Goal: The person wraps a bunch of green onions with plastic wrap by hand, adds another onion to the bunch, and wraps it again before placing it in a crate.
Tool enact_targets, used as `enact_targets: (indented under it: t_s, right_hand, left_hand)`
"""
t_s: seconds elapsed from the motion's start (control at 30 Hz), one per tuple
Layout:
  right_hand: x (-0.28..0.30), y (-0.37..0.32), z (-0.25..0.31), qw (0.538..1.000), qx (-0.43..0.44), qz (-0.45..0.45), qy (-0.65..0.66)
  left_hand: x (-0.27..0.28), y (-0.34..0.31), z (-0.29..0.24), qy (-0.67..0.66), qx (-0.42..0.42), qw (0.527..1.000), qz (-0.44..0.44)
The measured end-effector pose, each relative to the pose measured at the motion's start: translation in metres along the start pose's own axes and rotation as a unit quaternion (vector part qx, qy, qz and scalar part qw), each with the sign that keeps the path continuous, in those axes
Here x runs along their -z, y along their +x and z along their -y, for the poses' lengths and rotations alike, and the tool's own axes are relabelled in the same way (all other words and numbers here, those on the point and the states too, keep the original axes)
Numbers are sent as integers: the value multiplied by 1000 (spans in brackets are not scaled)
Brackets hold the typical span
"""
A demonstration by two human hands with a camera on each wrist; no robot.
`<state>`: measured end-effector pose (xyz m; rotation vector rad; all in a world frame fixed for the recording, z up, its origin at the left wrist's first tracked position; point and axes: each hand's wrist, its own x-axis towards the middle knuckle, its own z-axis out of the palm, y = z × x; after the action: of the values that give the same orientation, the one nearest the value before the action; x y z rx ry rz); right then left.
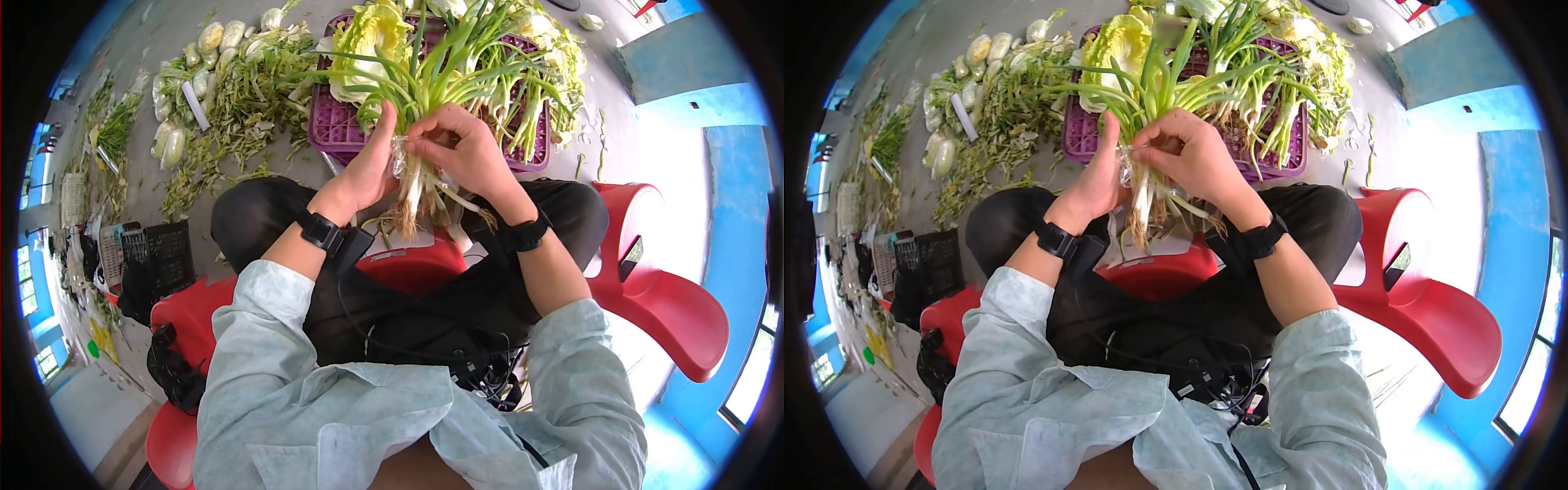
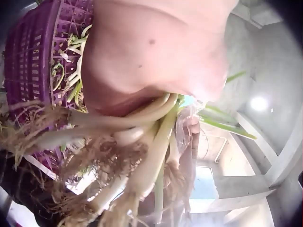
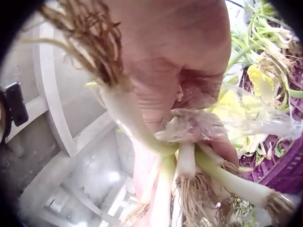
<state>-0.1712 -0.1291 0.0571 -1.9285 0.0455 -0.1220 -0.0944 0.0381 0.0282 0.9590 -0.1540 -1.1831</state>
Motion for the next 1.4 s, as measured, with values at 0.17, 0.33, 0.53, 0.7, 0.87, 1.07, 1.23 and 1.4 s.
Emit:
enact_targets:
  t_s: [0.17, 0.33, 0.53, 0.7, 0.87, 1.07, 1.23, 1.4]
  right_hand:
    - [14, 2, -2, 993, -88, 44, 66]
    - [15, 2, 6, 989, -112, 63, 77]
    - [27, 7, -18, 991, -45, 38, 120]
    - [41, 2, -15, 989, -70, 39, 128]
    - [36, 6, -22, 992, -70, 5, 104]
    - [25, 8, -22, 995, -73, -67, -19]
    - [25, 7, -16, 991, -81, -96, 53]
    - [30, 7, -19, 984, -60, -130, 104]
  left_hand:
    - [12, -9, 2, 29, -32, 991, 127]
    - [16, -6, 9, 105, -37, 989, 99]
    - [9, -5, -2, 5, 4, 998, 60]
    - [7, -7, -9, -47, -14, 998, 50]
    - [7, -8, -13, -34, -38, 997, 54]
    - [10, -6, -10, -48, -57, 997, 16]
    - [7, -3, -11, -77, -81, 993, -36]
    - [18, 7, -1, -39, -93, 994, -40]
